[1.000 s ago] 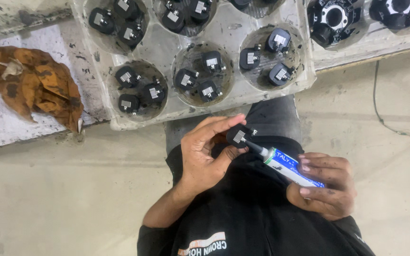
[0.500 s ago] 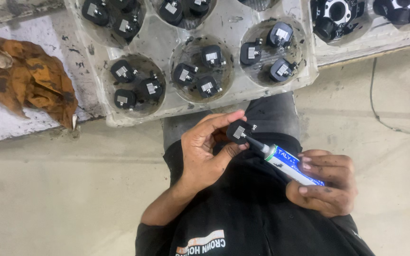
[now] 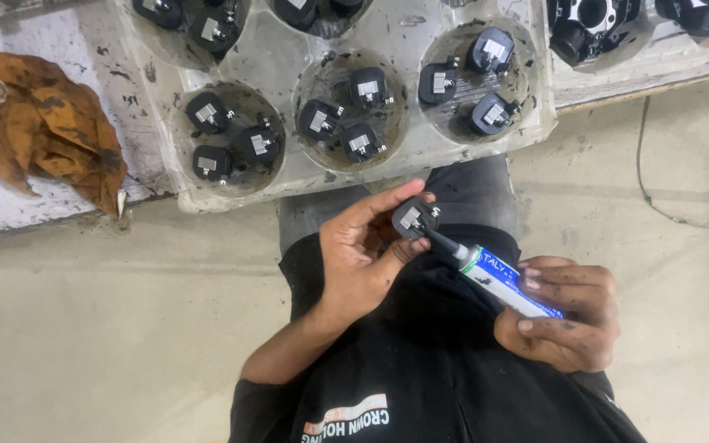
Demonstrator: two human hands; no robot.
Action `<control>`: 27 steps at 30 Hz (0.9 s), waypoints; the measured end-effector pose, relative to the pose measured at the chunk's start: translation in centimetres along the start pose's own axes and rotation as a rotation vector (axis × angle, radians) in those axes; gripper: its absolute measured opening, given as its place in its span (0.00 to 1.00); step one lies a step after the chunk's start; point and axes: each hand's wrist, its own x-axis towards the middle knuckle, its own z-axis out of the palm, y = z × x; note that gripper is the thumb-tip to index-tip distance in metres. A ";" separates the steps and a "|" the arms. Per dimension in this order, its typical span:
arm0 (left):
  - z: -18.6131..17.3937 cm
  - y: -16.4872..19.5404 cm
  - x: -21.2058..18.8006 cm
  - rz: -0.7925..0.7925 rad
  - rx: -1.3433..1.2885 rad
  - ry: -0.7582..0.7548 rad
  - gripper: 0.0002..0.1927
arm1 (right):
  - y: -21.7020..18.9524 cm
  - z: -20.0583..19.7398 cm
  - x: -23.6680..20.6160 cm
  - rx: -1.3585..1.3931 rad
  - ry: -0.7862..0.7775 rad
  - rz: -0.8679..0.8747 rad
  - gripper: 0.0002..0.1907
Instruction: The person sits at a workbench and applies adhesive from a tube to small black rotor components, rotating each part to reach the surfaces. They place the treated components into plastic trays and wipe the tube with a cloth.
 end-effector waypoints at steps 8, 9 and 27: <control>-0.1 -2.2 -1.2 -0.130 -0.282 -0.085 0.23 | -0.4 3.3 -0.1 -0.038 0.431 0.077 0.16; -0.2 -2.2 -1.3 -0.140 -0.287 -0.092 0.23 | -0.4 3.3 -0.1 -0.032 0.424 0.084 0.16; -1.1 -3.1 -1.8 -0.142 -0.356 -0.164 0.21 | 0.7 1.3 -0.9 0.044 0.157 0.020 0.14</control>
